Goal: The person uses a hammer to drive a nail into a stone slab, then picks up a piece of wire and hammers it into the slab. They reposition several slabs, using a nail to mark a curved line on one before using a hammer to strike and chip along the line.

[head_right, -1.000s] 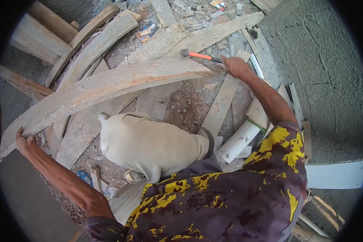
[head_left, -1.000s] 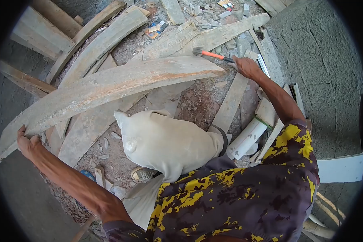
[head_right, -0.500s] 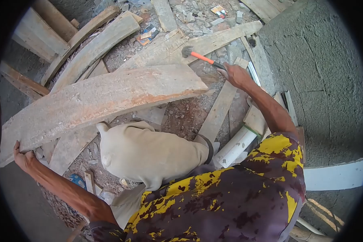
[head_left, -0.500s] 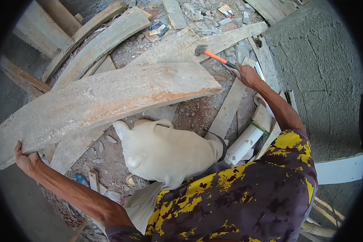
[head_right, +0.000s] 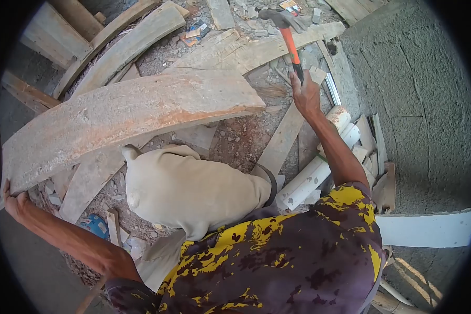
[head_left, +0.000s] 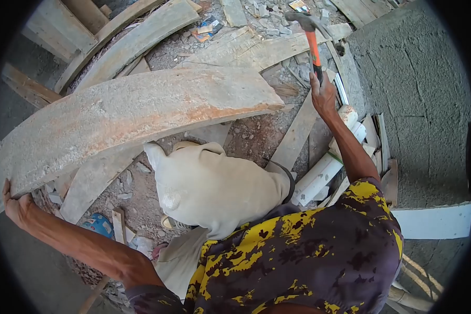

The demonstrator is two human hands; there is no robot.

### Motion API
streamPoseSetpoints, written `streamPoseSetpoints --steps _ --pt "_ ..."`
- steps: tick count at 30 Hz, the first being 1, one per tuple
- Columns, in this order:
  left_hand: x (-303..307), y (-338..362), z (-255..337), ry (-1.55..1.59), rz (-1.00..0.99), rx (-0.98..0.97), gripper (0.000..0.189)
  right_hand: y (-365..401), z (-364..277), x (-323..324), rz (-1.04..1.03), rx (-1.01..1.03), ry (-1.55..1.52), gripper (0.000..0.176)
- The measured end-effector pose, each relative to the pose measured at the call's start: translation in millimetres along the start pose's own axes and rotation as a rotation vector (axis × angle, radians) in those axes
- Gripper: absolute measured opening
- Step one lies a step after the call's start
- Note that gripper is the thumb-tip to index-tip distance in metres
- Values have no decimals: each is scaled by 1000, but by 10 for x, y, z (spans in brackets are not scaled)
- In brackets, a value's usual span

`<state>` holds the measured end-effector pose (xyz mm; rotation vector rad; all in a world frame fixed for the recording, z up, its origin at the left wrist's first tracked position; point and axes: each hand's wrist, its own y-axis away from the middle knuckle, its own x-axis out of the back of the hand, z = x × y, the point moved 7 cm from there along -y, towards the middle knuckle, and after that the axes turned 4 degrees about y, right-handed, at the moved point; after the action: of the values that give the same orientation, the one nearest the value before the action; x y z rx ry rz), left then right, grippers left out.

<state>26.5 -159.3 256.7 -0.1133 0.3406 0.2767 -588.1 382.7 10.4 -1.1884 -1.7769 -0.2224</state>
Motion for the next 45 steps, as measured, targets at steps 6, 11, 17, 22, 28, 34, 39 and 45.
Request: streamPoseSetpoints --steps 6,11,17,22,28,34,39,45 --pt "339 -478 448 123 -47 -49 40 198 417 -464 -207 90 156 32" --pt "801 -407 1261 222 57 -213 45 390 358 -648 -427 -98 99 45" --pt "799 457 1379 470 20 -511 50 315 116 -640 -63 -290 -218 49" --pt "1017 806 604 610 -118 -455 39 110 -37 -1297 -102 -416 -471 48" --pt "1467 735 174 734 -106 -331 44 2 -670 -2048 -280 -418 -658 38" --pt "1702 734 16 778 -33 -339 51 -650 -1932 -2397 -245 -9 -707 37" --pt "1845 646 -45 801 -41 -387 56 -629 -2639 -2402 -187 273 -652 37" --pt "2279 532 -421 966 -324 -438 73 -278 -2237 -1591 -75 409 -336 41"
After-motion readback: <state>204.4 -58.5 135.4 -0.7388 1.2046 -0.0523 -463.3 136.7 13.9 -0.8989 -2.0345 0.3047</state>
